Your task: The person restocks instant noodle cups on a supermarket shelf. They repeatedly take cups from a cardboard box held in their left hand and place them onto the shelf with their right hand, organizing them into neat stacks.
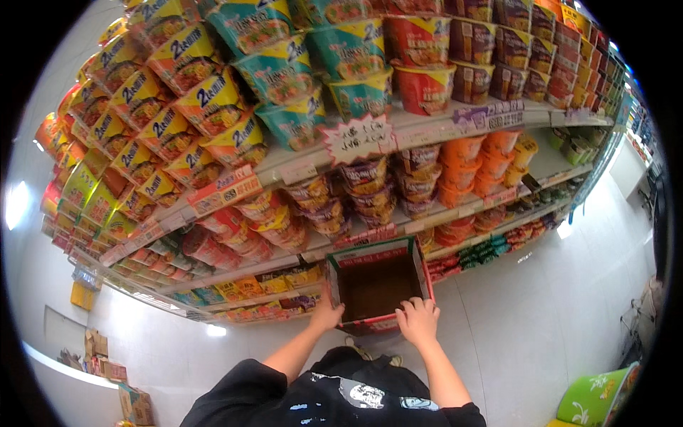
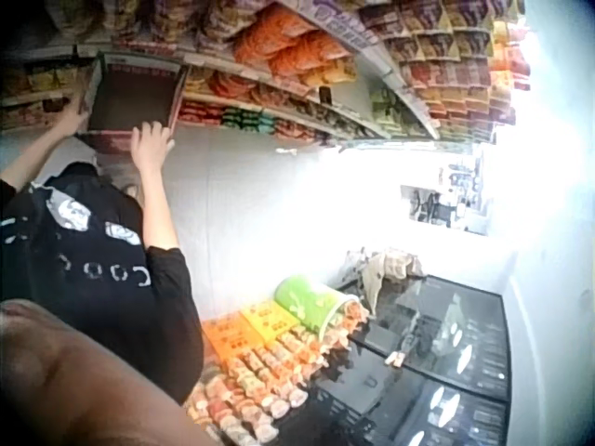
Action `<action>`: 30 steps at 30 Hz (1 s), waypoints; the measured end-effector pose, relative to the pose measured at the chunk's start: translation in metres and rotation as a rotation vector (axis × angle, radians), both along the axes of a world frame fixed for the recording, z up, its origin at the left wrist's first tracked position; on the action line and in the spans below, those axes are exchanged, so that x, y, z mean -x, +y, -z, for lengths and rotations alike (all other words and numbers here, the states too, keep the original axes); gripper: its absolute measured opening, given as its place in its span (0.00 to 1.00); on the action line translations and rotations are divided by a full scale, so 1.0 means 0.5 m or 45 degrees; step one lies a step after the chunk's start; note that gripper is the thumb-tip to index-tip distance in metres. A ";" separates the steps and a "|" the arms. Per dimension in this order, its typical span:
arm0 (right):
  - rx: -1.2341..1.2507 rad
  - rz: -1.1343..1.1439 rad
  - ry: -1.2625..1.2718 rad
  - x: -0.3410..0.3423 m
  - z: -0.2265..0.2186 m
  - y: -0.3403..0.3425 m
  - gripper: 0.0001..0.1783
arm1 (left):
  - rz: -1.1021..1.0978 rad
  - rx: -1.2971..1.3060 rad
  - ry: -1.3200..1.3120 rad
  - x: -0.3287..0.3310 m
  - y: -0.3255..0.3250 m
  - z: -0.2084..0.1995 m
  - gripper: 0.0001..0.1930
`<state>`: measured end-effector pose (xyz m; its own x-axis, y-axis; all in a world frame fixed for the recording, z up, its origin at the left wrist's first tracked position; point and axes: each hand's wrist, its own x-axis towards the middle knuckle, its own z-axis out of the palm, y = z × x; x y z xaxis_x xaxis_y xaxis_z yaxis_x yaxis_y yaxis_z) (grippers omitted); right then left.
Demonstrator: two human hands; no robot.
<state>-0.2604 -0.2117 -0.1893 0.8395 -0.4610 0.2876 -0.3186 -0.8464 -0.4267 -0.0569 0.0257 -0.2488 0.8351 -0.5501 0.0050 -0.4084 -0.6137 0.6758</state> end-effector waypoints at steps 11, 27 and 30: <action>0.019 -0.010 -0.056 -0.025 0.014 -0.065 0.15 | 0.041 -0.051 0.152 0.021 -0.056 -0.049 0.57; -0.036 0.023 0.115 -0.083 -0.021 -0.093 0.15 | 0.137 -0.206 0.255 -0.020 -0.076 -0.076 0.57; -0.050 0.003 0.134 -0.081 -0.019 -0.094 0.15 | 0.112 -0.199 0.351 -0.018 -0.069 -0.076 0.56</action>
<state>-0.2201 -0.2585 -0.1801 0.8631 -0.4721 0.1793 -0.3655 -0.8290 -0.4233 -0.0480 -0.0087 -0.2107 0.7425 -0.5963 -0.3050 -0.2789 -0.6893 0.6687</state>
